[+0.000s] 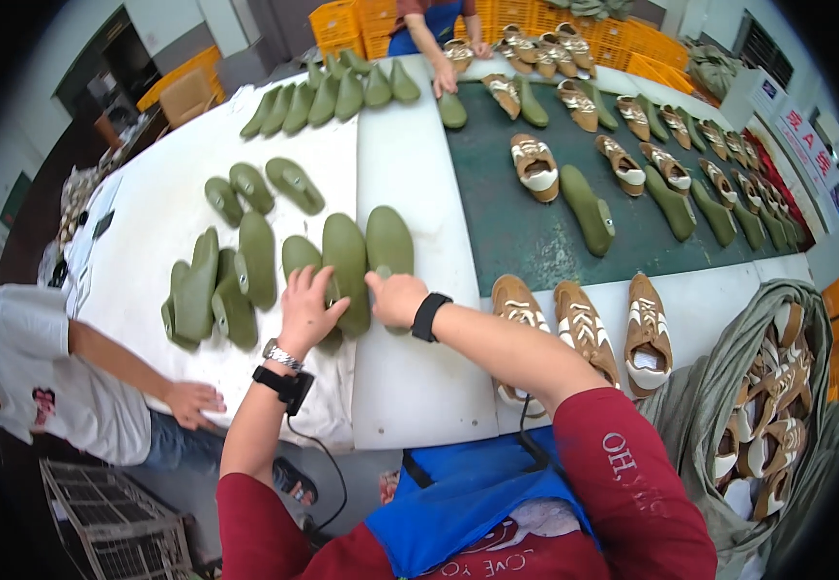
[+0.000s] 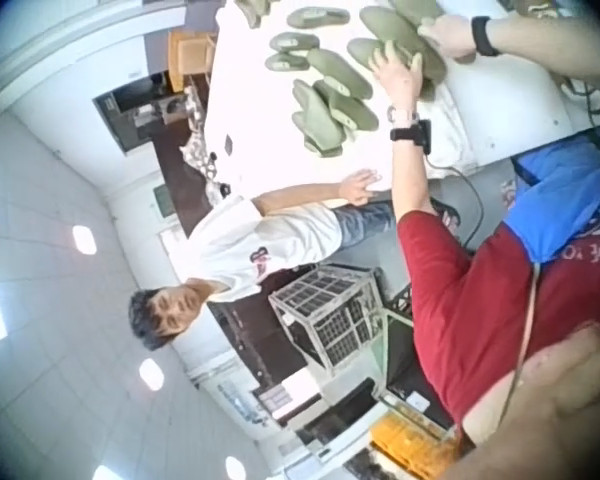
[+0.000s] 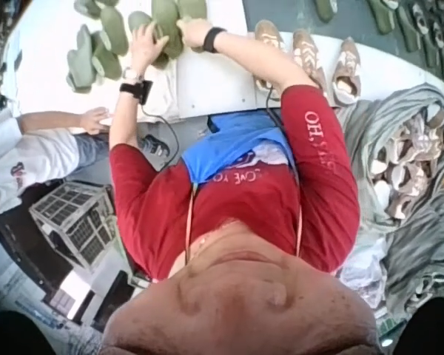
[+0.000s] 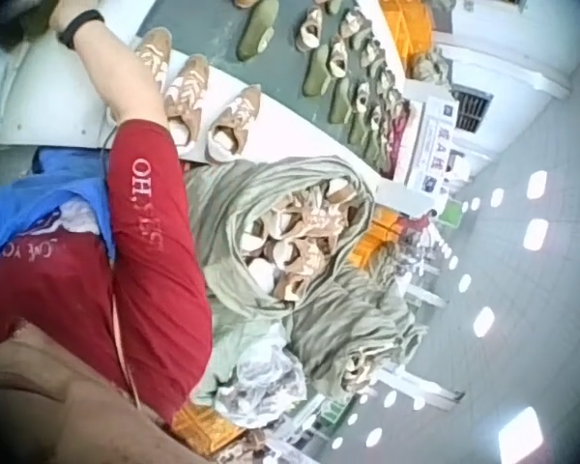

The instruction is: The worker is organizing green shoe lasts and brown sneakers on a factory assembly table, sorting them and placing finished shoes into a large bag.

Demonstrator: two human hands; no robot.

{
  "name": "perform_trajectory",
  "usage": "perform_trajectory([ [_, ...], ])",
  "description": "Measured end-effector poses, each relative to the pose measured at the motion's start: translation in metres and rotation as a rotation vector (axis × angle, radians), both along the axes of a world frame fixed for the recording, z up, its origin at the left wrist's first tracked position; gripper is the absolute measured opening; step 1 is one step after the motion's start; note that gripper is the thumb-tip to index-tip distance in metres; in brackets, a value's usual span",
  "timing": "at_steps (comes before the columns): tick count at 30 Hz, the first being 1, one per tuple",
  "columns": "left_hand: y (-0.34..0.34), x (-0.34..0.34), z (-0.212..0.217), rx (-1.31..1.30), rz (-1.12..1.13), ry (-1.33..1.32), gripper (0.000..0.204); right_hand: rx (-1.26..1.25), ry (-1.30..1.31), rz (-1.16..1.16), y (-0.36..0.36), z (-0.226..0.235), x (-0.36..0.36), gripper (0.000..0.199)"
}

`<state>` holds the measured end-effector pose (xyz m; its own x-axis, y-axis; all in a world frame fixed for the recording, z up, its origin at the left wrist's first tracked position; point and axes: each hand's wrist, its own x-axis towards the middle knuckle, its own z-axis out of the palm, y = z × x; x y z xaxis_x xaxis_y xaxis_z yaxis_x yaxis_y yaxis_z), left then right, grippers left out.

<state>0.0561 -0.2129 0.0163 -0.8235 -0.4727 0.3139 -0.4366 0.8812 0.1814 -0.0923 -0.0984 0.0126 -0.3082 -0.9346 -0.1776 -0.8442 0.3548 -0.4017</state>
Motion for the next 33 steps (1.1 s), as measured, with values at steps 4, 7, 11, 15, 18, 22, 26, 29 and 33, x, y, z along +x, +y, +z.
perform_trajectory([
  [4,-0.034,-0.002,-0.021,0.243,0.064,-0.110,0.080,-0.072,-0.165,-0.011,0.018,0.007,-0.035,0.038],
  [7,-0.030,-0.020,-0.008,0.180,-0.047,-0.049,0.073,-0.265,-0.503,-0.129,0.040,0.007,-0.105,0.031],
  [11,-0.029,-0.024,-0.005,0.140,-0.134,0.037,0.054,-0.319,-0.964,-0.494,0.065,0.051,-0.179,0.023],
  [15,-0.031,-0.019,0.001,0.140,-0.073,0.038,0.048,-0.361,-0.458,-0.336,0.072,0.039,-0.216,0.023],
  [18,-0.026,-0.022,0.002,0.115,-0.083,0.079,0.047,-0.071,0.137,-0.177,0.081,-0.009,-0.227,0.030],
  [22,-0.019,-0.025,0.001,0.176,-0.082,0.047,0.048,0.119,0.120,-0.195,0.079,-0.045,-0.226,0.034],
  [26,-0.021,-0.018,-0.008,0.142,-0.078,0.117,0.046,0.105,0.095,-0.193,0.081,-0.036,-0.219,0.034],
  [29,-0.028,-0.012,-0.023,0.165,0.170,0.177,0.046,0.127,0.118,-0.207,0.078,-0.030,-0.211,0.035],
  [33,-0.037,-0.035,-0.013,0.456,0.353,0.062,0.071,0.174,0.498,-0.203,0.062,-0.029,-0.209,0.028],
])
